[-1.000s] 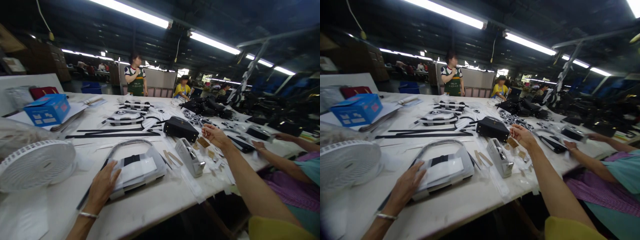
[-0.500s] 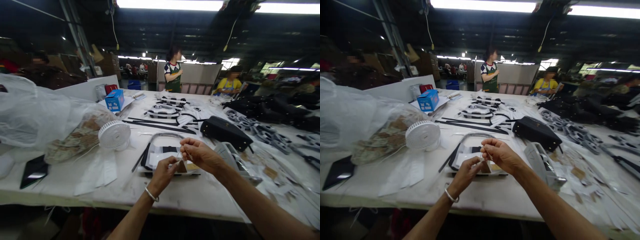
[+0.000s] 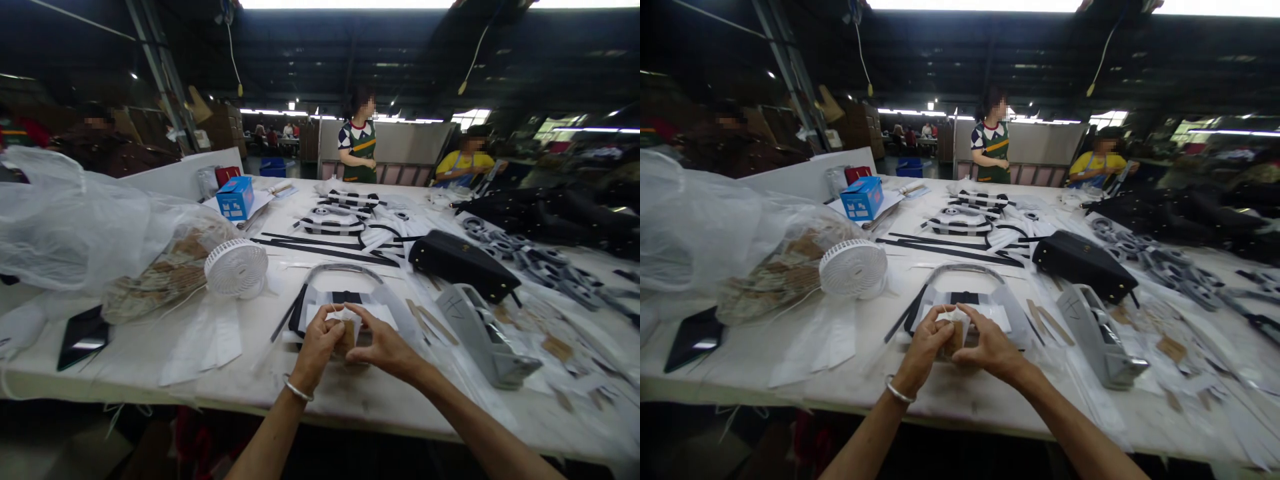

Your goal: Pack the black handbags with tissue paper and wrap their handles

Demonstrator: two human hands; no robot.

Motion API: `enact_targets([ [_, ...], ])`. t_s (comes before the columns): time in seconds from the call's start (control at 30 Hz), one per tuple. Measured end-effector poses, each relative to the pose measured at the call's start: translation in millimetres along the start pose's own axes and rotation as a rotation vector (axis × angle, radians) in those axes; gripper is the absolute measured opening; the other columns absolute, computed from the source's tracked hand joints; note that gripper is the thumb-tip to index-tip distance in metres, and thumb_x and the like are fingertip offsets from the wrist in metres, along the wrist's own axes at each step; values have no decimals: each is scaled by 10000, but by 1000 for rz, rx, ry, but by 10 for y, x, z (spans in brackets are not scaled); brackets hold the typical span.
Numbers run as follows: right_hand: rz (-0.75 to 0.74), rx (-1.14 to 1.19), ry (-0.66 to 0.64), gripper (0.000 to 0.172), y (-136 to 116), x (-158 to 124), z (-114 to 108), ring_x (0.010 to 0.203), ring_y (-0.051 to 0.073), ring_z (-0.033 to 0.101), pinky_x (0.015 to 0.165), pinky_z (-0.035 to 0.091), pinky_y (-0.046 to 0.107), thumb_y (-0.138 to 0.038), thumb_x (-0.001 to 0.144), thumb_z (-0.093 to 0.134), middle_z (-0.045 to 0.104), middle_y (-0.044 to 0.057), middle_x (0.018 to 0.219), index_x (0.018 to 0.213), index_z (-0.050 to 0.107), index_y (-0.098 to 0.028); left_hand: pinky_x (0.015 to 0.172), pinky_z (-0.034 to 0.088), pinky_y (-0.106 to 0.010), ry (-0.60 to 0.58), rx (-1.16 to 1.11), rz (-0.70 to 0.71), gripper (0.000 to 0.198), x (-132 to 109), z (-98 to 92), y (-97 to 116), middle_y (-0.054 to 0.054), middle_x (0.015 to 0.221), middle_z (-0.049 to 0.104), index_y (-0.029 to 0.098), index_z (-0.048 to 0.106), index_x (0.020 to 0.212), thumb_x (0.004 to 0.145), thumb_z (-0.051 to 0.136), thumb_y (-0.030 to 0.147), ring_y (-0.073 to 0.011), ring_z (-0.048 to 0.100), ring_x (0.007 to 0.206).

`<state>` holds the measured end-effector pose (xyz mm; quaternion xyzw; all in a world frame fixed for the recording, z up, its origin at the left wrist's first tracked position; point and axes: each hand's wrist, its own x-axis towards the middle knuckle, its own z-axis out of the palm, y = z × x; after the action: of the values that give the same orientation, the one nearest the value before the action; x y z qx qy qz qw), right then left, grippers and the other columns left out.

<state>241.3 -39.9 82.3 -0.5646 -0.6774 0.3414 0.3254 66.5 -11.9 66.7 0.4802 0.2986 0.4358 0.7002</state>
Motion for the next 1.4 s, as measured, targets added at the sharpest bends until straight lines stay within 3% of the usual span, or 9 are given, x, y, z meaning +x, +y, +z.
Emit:
enact_targets([
  [0.13,36,64,49,748,-68,-12,102,886,229,623,828,499,365,-301,669,764,680,35,1016,1372,513,-255,593,405,-223,49,167,35,283,-15,-48,18,35,693,589,198,489,970,857,596,435,-127,545,621],
  [0.23,73,224,71,346,-95,7,169,729,186,614,691,495,302,-340,789,649,680,11,817,1106,681,-207,624,403,-236,115,375,125,253,-29,-59,75,27,704,560,195,518,804,882,551,434,-135,531,664],
  [0.33,86,302,104,170,-88,20,196,676,168,602,635,470,269,-340,795,630,665,2,721,808,702,-186,712,403,-249,234,539,247,225,-35,-73,141,5,783,576,188,576,766,884,551,378,-151,536,773],
  [0.43,115,311,120,186,-68,10,190,610,149,574,590,446,255,-357,786,648,625,-11,635,732,666,-180,714,407,-250,250,501,227,242,-37,-116,192,-1,768,572,176,593,740,871,572,379,-151,528,763],
  [0.63,92,357,41,210,-188,-12,238,612,141,572,589,448,257,-386,790,671,630,-9,679,807,677,-177,541,402,-219,9,174,10,347,-89,-165,236,23,652,562,149,639,1007,829,647,447,-107,489,557],
  [0.83,209,615,-66,336,-367,33,263,690,140,575,669,450,265,-455,695,775,650,1,759,810,664,-160,480,363,-187,49,44,-18,327,-156,-236,286,30,589,548,142,591,777,787,716,444,-74,455,491],
  [1.1,178,615,155,345,-335,198,221,697,141,563,674,456,280,-394,652,807,601,-13,738,812,588,-180,379,191,-174,-25,-3,-67,325,-210,-403,331,65,489,460,130,653,931,816,686,432,-47,311,397],
  [1.27,82,588,4,765,-406,288,214,1158,245,556,922,473,387,-281,601,840,539,97,1332,1292,514,-261,377,156,-181,-42,16,-96,341,-241,-416,360,75,464,429,127,680,995,814,690,417,-39,274,381],
  [1.4,30,577,-253,622,-456,313,233,1067,230,602,913,474,369,-341,676,819,648,80,1179,1242,594,-216,368,140,-180,-42,51,-95,350,-262,-425,414,71,460,435,116,690,1008,811,693,404,-35,272,371],
])
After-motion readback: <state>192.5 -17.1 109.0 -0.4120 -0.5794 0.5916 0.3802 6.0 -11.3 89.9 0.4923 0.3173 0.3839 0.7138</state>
